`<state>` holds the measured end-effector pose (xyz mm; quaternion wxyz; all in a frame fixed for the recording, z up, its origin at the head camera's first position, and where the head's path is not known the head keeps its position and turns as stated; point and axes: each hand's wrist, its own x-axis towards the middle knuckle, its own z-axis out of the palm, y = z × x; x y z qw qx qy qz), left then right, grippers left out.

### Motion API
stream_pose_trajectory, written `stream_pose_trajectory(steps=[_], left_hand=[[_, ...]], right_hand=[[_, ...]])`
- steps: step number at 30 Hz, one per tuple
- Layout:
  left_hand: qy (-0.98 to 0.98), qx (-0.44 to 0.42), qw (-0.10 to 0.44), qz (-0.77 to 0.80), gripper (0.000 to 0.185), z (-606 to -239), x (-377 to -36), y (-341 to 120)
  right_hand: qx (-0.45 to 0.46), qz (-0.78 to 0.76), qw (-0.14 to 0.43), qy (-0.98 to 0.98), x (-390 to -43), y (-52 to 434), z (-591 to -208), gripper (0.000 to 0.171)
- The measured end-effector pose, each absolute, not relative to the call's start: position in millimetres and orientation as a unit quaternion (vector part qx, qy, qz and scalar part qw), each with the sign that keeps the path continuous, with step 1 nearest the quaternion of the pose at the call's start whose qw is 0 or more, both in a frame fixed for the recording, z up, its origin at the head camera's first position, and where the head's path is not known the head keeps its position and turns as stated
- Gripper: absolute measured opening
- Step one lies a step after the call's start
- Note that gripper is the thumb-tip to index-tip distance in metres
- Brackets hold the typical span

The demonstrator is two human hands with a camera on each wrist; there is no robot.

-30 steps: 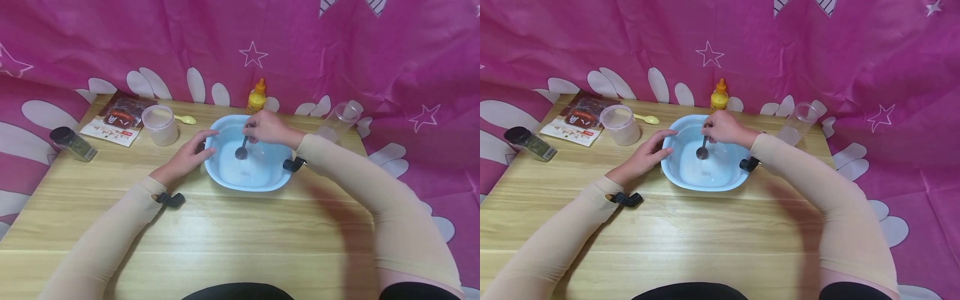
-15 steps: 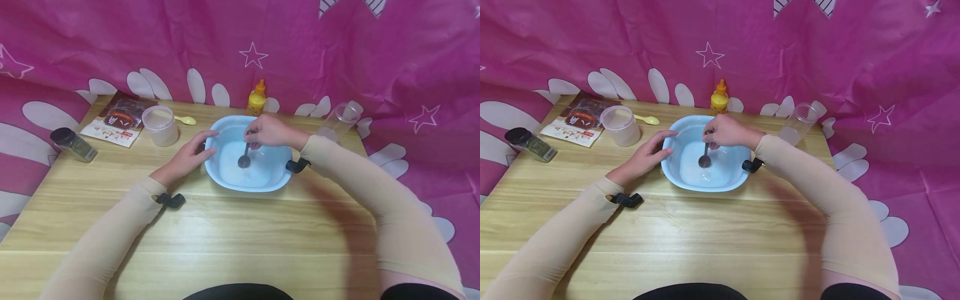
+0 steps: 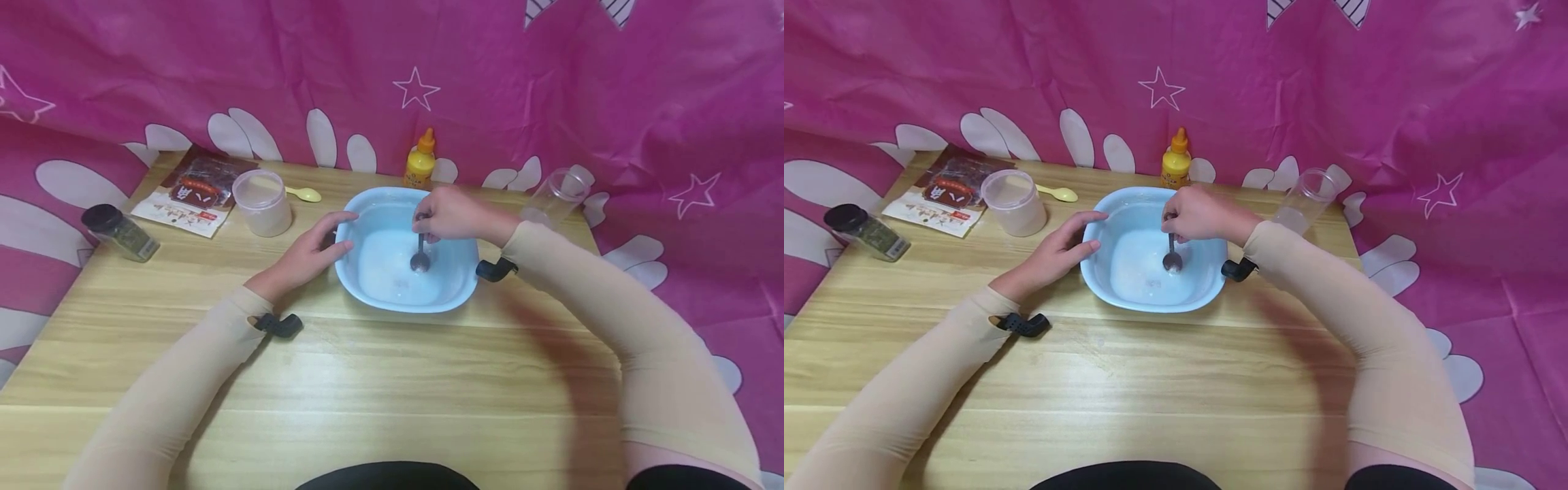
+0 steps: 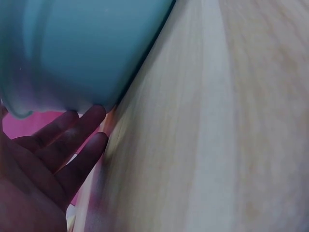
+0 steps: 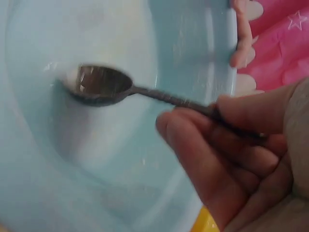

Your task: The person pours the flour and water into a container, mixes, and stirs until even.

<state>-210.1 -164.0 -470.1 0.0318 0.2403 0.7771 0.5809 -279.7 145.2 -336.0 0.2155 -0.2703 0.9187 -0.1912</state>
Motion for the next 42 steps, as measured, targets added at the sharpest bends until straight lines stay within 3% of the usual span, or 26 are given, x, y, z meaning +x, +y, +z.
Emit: stream_pose_trajectory(steps=[3,8,16,23,31,34,39,42], left_hand=[[0.778,0.240,0.032,0.579,0.055,-470,-210,-164],[0.776,0.242,0.031,0.581,0.055,-470,-210,-164],[0.779,0.240,0.025,0.579,0.055,-469,-210,-165],[0.780,0.241,0.020,0.577,0.055,-469,-211,-164],[0.783,0.241,0.018,0.573,0.055,-468,-210,-164],[0.785,0.241,0.017,0.570,0.056,-469,-210,-164],[0.783,0.244,0.020,0.572,0.055,-469,-211,-163],[0.782,0.245,0.019,0.573,0.055,-469,-211,-163]], right_hand=[[-0.276,-0.219,0.219,0.910,-280,141,-339,0.020],[-0.253,-0.197,0.167,0.932,-284,142,-338,0.018],[-0.306,-0.249,0.261,0.881,-275,137,-339,0.018],[-0.243,-0.253,0.211,0.913,-287,131,-342,0.018],[-0.276,-0.263,0.313,0.870,-275,126,-346,0.020],[-0.267,-0.289,0.301,0.869,-275,120,-348,0.023],[-0.224,-0.280,0.233,0.904,-282,124,-346,0.020],[-0.238,-0.245,0.245,0.907,-281,127,-344,0.018]])
